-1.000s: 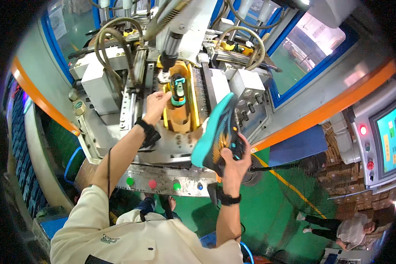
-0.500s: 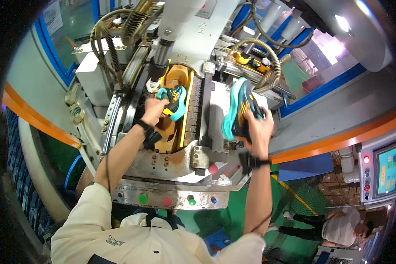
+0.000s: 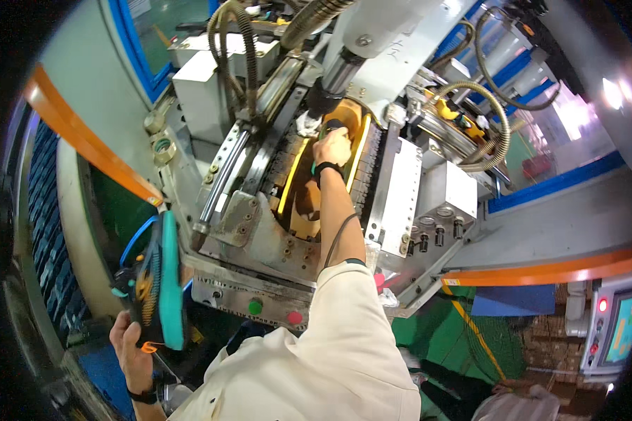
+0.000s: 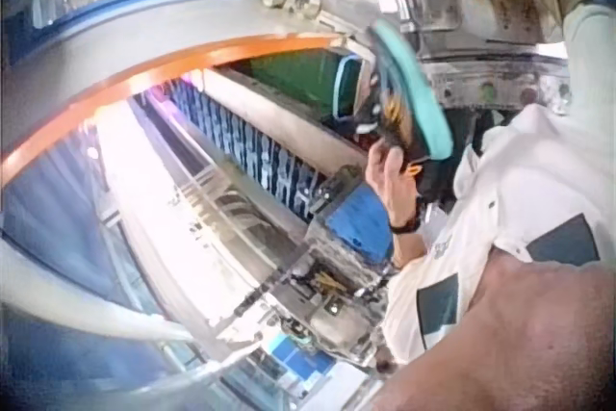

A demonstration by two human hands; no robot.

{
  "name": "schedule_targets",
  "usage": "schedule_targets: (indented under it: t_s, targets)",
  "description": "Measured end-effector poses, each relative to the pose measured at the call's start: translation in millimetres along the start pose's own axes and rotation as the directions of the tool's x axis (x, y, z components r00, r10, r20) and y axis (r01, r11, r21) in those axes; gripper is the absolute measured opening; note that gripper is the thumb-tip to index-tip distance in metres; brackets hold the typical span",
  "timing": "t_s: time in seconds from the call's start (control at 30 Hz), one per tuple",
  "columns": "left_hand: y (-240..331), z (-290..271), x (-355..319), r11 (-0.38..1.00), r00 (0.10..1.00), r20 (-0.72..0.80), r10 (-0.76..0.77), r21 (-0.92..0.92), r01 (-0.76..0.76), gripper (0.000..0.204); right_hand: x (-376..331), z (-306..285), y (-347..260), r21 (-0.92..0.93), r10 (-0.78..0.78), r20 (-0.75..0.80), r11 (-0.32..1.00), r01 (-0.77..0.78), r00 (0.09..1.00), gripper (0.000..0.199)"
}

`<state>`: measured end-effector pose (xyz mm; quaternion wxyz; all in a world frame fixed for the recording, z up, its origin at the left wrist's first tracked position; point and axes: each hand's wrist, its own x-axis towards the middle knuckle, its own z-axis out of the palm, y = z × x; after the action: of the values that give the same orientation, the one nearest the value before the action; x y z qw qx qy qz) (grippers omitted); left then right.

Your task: Operating a shoe lasting machine to press and shape shoe uppers.

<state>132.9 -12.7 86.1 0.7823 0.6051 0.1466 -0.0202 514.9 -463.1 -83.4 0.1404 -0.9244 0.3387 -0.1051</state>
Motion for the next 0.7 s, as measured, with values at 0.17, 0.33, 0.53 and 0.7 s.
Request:
schedule_targets:
  t_s: [0.17,0.33,0.53,0.7]
  targets:
    - [-46.3,-37.1,-72.1,0.991,0.901,-0.431,0.059,-0.079,-0.103,0.021,-54.7,-44.9,9.0,-0.011,-0.226,-0.03,0.974,0.226,0.974,0.061]
    - [-106.0,-51.2,-136.9,0.827,0.762,-0.54,0.357,0.562,0.011,0.024,-275.1,-83.9,42.3,0.578,-0.763,-0.141,0.454,0.678,0.631,0.017]
    - [-141.9,-52.0,-190.6,0.952,0.615,-0.759,-0.214,-0.303,-0.042,0.028,-422.8,26.6,58.3,0.485,-0.913,0.203,0.408,0.774,0.354,0.013]
    - [-162.9,-64.1,-270.1,0.916,0.414,-0.843,-0.344,-0.397,-0.048,0.029,-425.5,77.3,81.2,0.447,-0.96,0.171,0.275,0.851,0.221,0.018]
